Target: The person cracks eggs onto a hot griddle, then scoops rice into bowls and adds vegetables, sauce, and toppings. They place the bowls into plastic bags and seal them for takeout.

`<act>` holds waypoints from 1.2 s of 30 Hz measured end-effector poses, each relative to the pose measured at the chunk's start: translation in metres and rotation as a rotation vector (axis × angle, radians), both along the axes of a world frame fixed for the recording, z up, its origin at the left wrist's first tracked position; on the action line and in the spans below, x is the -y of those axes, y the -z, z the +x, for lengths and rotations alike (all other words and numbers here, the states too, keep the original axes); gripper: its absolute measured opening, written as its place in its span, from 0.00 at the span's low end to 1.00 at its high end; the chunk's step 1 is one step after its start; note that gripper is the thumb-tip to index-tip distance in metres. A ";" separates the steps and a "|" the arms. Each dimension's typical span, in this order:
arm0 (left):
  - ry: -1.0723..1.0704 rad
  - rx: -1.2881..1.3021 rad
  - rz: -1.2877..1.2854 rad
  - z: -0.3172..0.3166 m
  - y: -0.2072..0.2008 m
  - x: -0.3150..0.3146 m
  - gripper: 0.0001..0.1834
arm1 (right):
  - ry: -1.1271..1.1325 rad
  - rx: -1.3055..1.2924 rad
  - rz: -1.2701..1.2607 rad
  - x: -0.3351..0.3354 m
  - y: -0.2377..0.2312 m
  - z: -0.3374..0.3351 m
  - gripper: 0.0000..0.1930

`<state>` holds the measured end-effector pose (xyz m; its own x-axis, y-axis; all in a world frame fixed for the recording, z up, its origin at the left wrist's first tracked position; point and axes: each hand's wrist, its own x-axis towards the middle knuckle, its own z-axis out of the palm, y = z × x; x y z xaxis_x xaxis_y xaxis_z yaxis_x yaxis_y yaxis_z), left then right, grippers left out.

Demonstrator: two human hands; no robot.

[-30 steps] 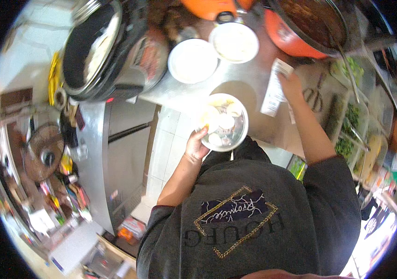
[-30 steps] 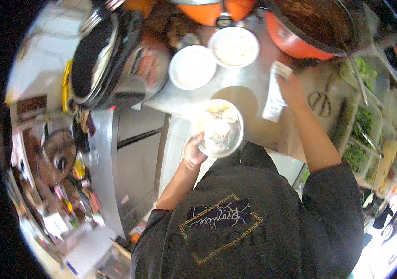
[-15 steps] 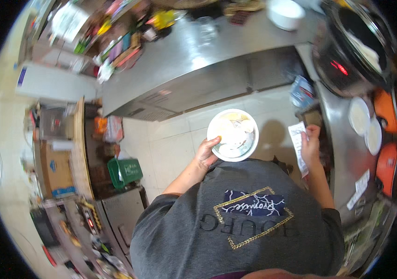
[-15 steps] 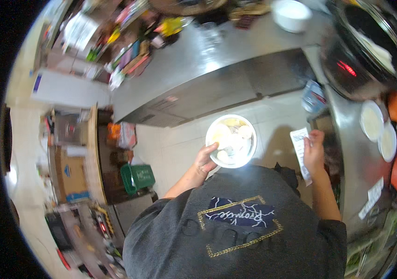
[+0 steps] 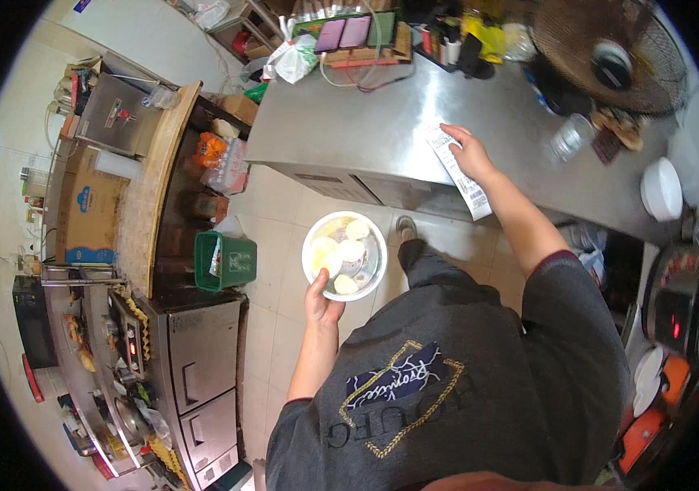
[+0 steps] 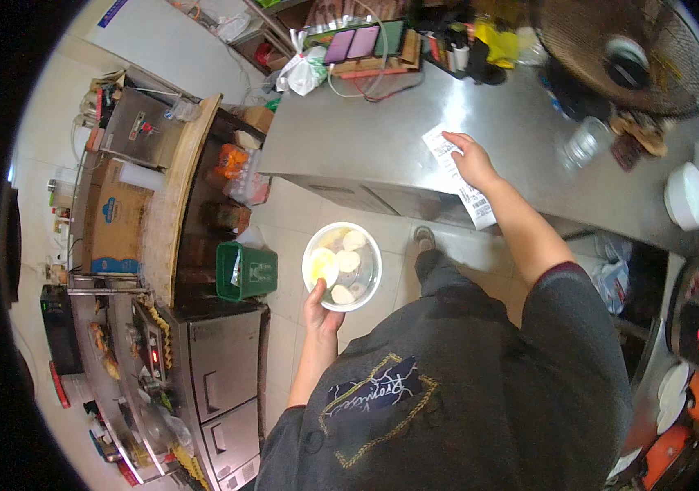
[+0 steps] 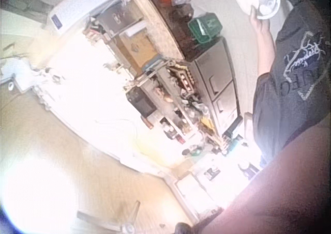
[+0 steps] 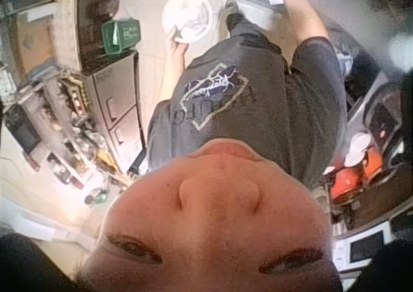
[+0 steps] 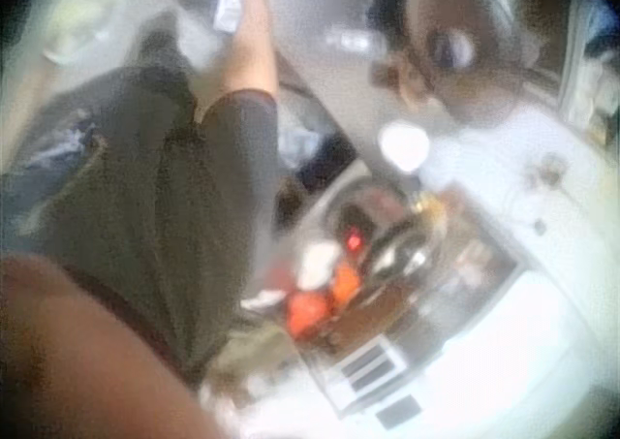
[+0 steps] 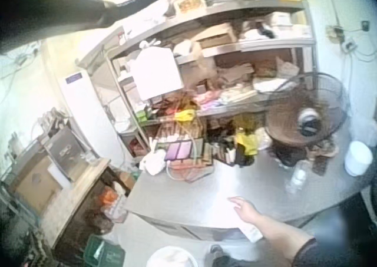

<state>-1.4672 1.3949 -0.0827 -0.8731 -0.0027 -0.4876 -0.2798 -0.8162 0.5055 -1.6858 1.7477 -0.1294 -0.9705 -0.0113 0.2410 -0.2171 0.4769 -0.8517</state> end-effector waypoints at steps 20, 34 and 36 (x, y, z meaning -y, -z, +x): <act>0.082 0.135 -0.163 -0.331 0.026 0.092 0.28 | 0.299 -0.226 0.268 0.060 -0.040 -0.281 0.11; 0.237 -0.190 -1.126 -0.461 0.033 0.138 0.32 | -0.126 0.014 0.794 0.154 -0.139 -0.284 0.14; 0.372 -0.703 -1.675 -0.467 0.028 0.141 0.37 | -0.123 -0.040 0.596 0.158 -0.191 -0.286 0.09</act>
